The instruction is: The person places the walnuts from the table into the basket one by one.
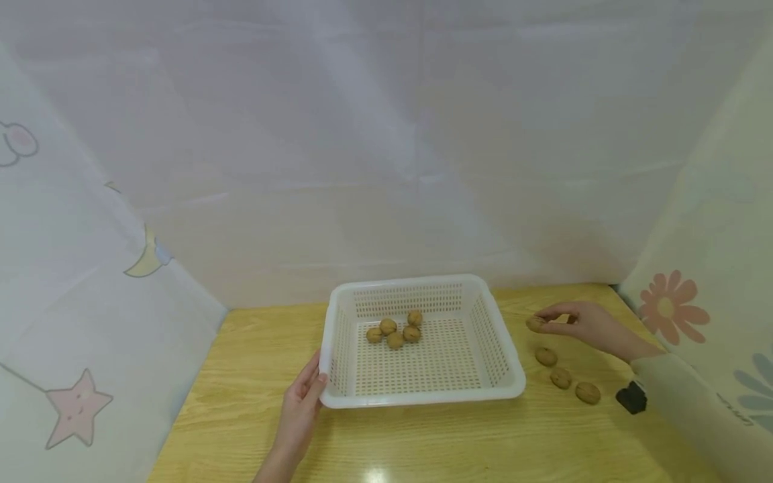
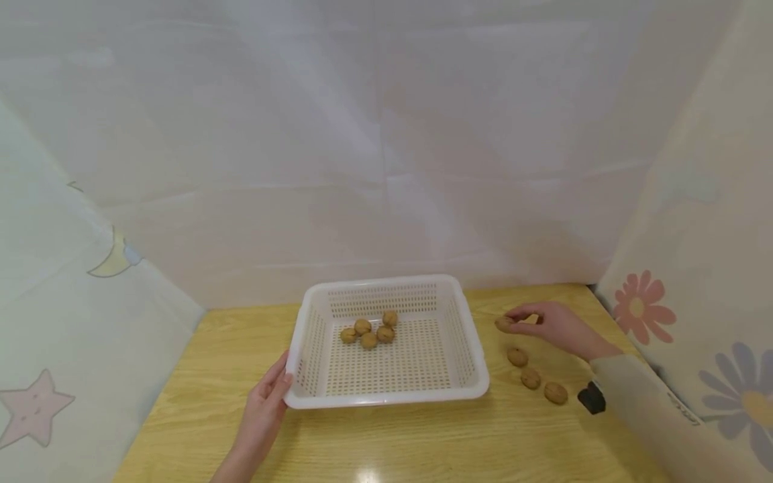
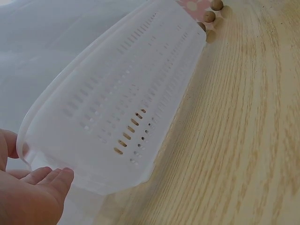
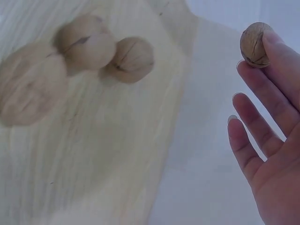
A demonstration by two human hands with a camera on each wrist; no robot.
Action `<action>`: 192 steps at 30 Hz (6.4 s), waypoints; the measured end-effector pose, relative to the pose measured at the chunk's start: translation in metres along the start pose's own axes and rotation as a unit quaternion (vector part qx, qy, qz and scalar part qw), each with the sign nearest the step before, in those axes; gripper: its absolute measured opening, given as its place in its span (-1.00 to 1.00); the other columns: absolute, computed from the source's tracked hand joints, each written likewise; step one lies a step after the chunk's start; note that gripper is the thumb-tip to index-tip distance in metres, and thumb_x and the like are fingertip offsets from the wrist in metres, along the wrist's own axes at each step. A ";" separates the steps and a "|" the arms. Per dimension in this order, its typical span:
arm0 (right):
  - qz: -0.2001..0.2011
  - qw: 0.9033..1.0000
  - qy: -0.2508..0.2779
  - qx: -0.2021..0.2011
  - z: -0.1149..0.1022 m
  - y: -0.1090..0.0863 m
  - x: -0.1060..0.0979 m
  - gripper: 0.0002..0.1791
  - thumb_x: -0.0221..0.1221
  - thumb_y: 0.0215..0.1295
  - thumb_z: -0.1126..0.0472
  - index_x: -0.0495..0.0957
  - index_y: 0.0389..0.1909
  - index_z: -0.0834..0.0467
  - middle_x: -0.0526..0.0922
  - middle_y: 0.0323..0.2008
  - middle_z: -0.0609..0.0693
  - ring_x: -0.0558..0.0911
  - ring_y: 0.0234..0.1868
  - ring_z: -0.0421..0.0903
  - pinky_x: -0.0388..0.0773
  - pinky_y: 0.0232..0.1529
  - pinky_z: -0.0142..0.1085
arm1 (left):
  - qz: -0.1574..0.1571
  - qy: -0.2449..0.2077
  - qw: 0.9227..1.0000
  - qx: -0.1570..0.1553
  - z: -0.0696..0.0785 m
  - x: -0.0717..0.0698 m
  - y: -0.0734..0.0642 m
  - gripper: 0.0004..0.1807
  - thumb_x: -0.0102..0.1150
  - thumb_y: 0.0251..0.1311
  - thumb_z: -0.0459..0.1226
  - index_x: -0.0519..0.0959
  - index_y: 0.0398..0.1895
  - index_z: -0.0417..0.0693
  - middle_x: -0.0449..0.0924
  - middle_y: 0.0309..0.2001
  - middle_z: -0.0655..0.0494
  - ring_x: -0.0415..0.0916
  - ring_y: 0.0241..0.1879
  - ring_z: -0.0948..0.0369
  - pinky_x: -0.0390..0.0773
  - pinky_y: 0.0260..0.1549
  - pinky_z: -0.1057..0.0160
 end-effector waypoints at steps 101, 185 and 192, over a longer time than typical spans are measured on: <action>-0.101 0.992 -0.014 -0.077 -0.160 0.171 0.159 -0.74 0.32 0.44 0.19 0.73 0.06 0.18 0.77 0.00 0.03 0.68 0.07 0.05 0.64 0.17 -0.03 | 0.013 -0.002 1.000 -0.014 -0.002 -0.002 0.001 -0.32 0.04 0.60 -0.18 0.11 0.64 -0.18 0.18 0.58 -0.14 0.30 0.47 0.10 0.48 0.31 0.29; -0.072 0.995 0.051 -0.038 0.077 -0.098 0.043 -0.75 0.31 0.43 0.21 0.68 0.05 0.19 0.67 -0.15 -0.40 0.54 -0.24 -0.45 0.52 -0.39 -0.42 | 0.000 -0.009 1.000 -0.002 0.001 0.001 0.002 -0.35 0.01 0.61 -0.22 0.11 0.64 -0.18 0.19 0.58 -0.16 0.30 0.47 0.05 0.47 0.33 0.21; -0.068 0.996 0.046 -0.033 0.078 -0.096 0.045 -0.78 0.31 0.44 0.20 0.71 0.01 0.18 0.68 -0.16 -0.40 0.55 -0.20 -0.49 0.58 -0.35 -0.41 | -0.001 -0.008 1.000 0.001 0.001 0.001 0.001 -0.35 0.00 0.61 -0.23 0.11 0.64 -0.20 0.19 0.57 -0.19 0.33 0.45 0.08 0.50 0.31 0.21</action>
Point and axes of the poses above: each hand's wrist, its own y-axis towards the middle knuckle, its own x-axis out of the palm, z = x × y, the point moved 7 cm from there along y, towards the middle knuckle
